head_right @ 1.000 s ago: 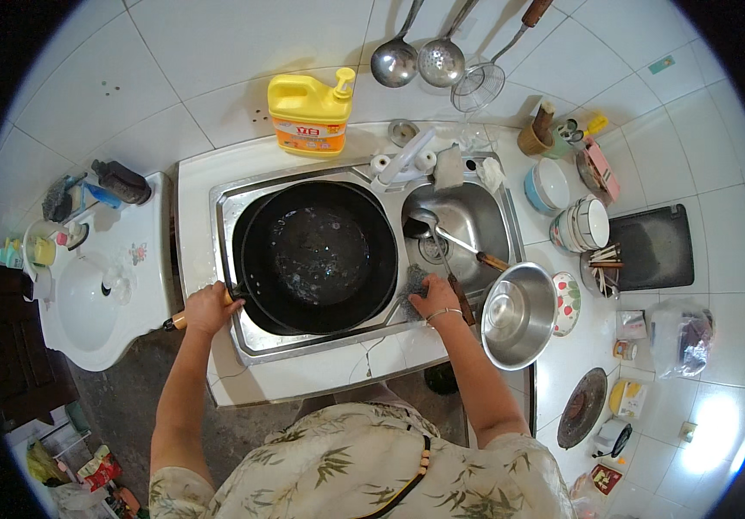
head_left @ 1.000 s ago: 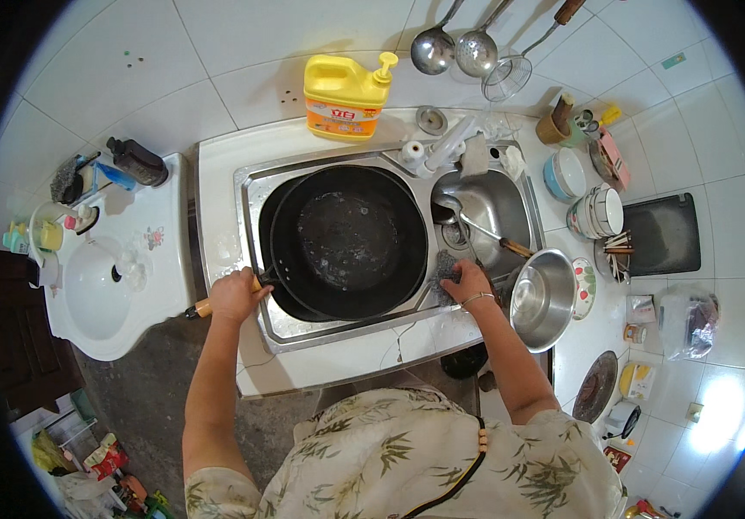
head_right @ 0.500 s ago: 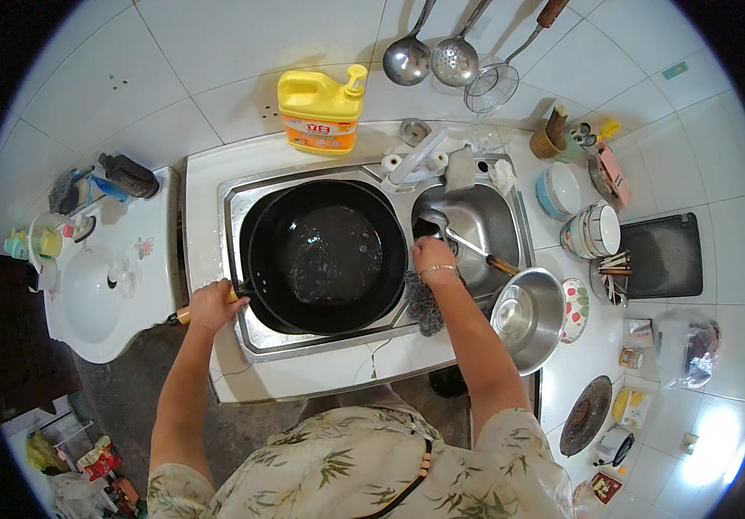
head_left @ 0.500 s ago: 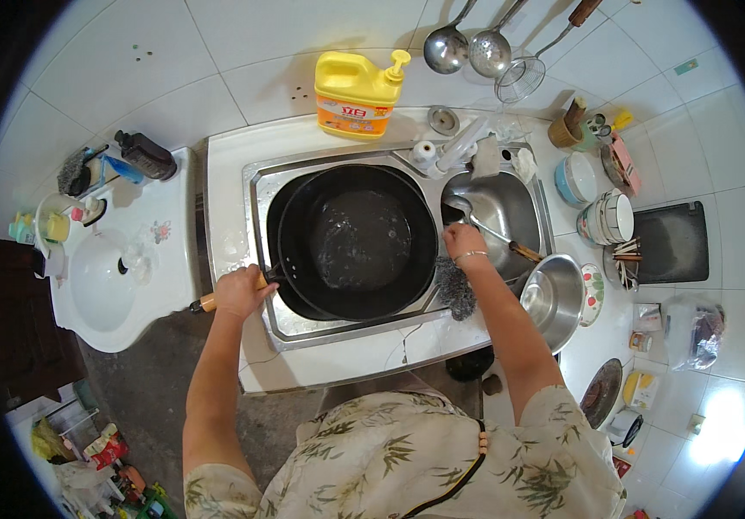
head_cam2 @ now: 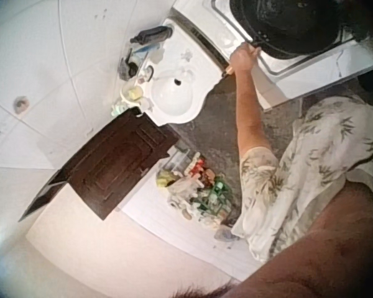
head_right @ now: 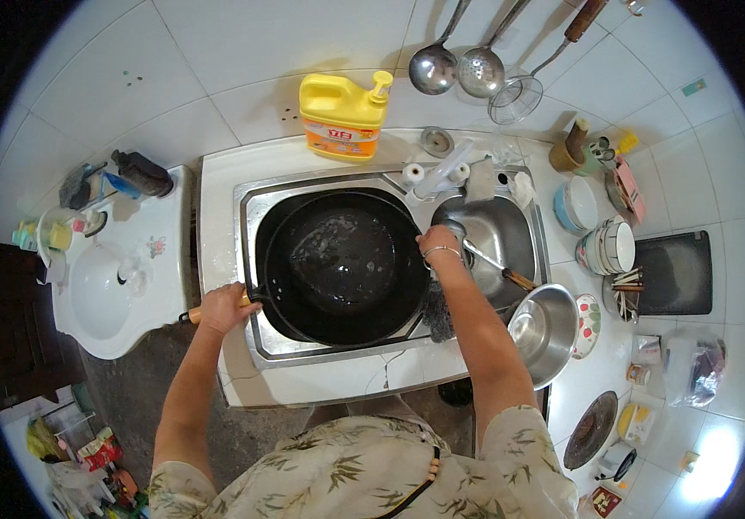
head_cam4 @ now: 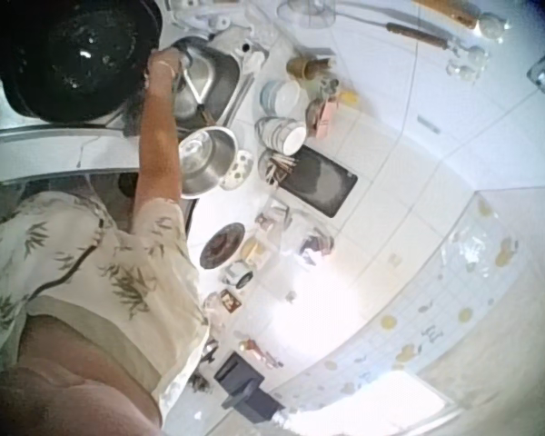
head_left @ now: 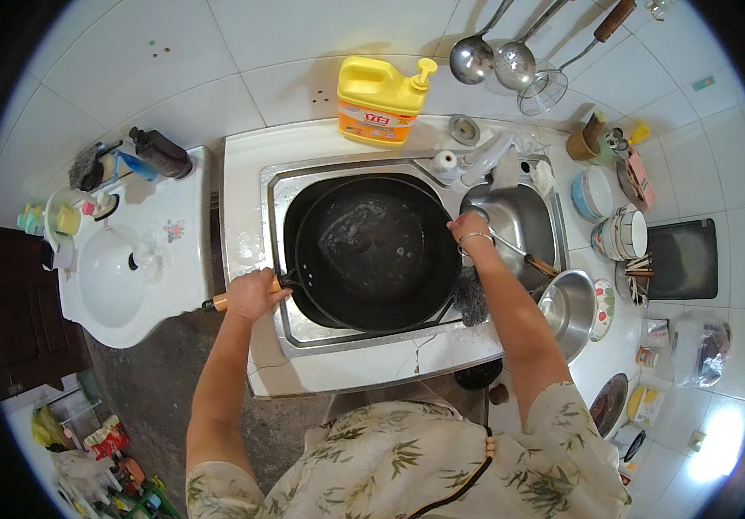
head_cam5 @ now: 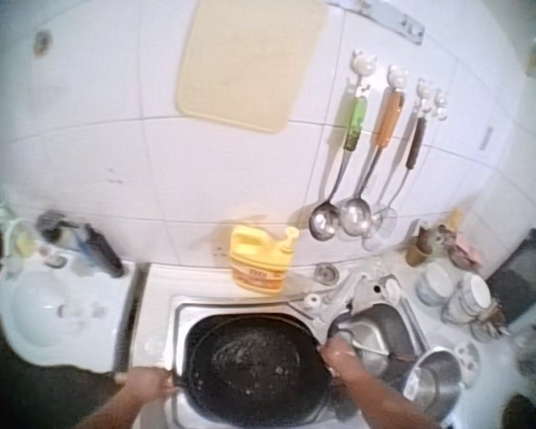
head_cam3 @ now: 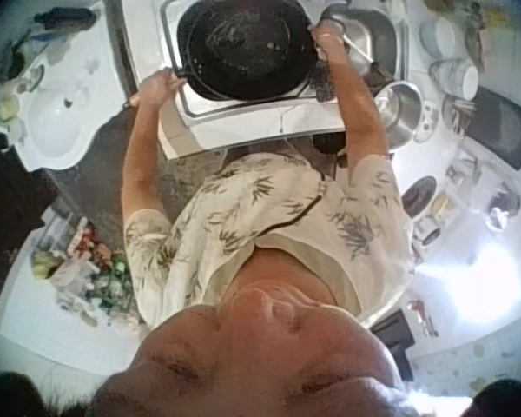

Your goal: The person scrubs a wok and a metal ladle with a soapy sponge in a kitchen sink, rinses them under running water, and places them on the counter. They then rinse a metal bowl and a plate, placing them aside. Finally, they wipe the countertop with a cloth.

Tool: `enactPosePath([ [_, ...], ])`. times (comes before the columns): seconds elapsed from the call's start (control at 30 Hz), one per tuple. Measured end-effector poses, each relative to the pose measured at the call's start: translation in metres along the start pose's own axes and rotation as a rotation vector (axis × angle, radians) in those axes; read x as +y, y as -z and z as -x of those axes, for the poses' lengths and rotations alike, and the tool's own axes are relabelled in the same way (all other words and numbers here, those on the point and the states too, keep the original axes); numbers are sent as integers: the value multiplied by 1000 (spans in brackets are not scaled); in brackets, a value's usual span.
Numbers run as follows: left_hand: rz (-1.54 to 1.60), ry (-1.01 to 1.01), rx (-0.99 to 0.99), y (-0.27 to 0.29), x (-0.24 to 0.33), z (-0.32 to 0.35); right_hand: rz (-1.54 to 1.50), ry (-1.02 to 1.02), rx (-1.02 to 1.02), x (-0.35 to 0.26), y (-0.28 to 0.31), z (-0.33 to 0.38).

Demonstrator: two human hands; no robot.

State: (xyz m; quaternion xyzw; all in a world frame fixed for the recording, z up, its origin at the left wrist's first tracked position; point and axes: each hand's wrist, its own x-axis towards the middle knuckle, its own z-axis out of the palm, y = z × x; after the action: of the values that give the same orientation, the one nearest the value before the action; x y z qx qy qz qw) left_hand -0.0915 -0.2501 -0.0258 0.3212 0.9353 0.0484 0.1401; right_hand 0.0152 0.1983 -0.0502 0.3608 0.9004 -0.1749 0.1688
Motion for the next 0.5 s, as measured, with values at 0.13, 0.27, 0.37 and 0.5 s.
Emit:
enactPosePath([
  [0.13,34,-83,128,-10,-9,2,99,54,0,-9,19,13],
  [0.27,72,-77,60,-2,-12,4,148,138,32,-11,37,22],
  [0.37,108,-46,-60,19,-6,13,126,179,16,-10,61,35],
  [0.5,172,-26,-160,35,4,32,175,297,16,-7,89,42],
])
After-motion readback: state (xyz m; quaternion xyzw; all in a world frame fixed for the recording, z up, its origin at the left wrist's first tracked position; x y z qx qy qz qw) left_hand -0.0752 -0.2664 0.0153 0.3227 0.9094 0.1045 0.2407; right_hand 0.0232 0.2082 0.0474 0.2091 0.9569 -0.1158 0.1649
